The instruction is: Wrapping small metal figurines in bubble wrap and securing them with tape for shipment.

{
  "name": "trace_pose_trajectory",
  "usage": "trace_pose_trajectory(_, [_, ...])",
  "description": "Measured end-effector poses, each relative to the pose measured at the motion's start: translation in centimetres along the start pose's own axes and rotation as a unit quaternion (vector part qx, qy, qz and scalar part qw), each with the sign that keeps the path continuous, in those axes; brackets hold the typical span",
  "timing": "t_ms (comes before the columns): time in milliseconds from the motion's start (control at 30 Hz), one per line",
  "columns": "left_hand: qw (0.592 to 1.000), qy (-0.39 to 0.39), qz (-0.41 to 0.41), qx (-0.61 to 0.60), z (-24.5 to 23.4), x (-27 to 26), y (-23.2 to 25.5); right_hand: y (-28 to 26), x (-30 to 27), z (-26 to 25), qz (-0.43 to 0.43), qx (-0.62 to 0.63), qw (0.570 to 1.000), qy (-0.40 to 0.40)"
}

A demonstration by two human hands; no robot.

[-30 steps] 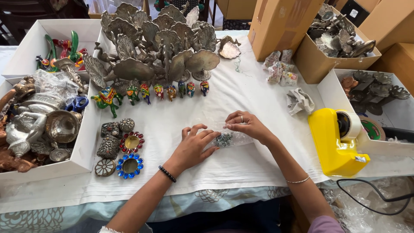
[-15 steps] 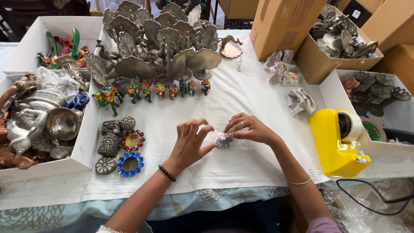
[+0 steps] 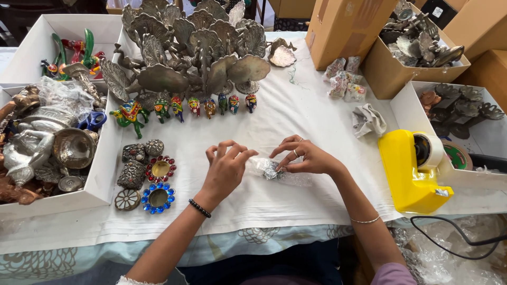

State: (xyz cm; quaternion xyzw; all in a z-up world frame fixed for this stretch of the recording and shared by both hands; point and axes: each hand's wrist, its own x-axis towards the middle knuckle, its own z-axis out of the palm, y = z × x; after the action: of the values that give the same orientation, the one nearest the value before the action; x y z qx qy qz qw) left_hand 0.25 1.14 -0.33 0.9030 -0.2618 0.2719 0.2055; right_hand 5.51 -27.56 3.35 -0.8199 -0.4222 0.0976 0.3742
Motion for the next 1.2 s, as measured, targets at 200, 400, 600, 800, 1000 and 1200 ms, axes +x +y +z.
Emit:
trace_pose_trajectory(200, [0.983, 0.011, 0.174, -0.06, -2.3, 0.6, 1.6, -0.4, -0.1, 0.1, -0.014, -0.041, 0.999, -0.013])
trace_pose_trajectory(400, [0.968, -0.001, 0.252, 0.012, -0.2, -0.3, 1.1, -2.4, -0.1, -0.9, -0.009, -0.075, 0.996, -0.052])
trace_pose_trajectory(600, [0.962, -0.057, 0.266, 0.023, 0.3, -1.0, 1.0, -5.0, -4.2, -1.4, 0.057, -0.122, 0.978, 0.162])
trace_pose_trajectory(800, [0.967, -0.103, 0.232, 0.003, 0.2, -0.4, 1.6, -8.3, -17.8, -2.8, 0.2, -0.29, 0.78, 0.517])
trace_pose_trajectory(1000, [0.968, -0.109, 0.224, 0.018, 0.4, -0.1, 1.7, -7.7, -27.4, -5.0, 0.395, -0.331, 0.663, 0.543])
trace_pose_trajectory(1200, [0.967, -0.133, 0.212, 0.043, 1.8, -1.0, 0.6, -4.2, -29.6, -5.8, 0.4, -0.241, 0.729, 0.501])
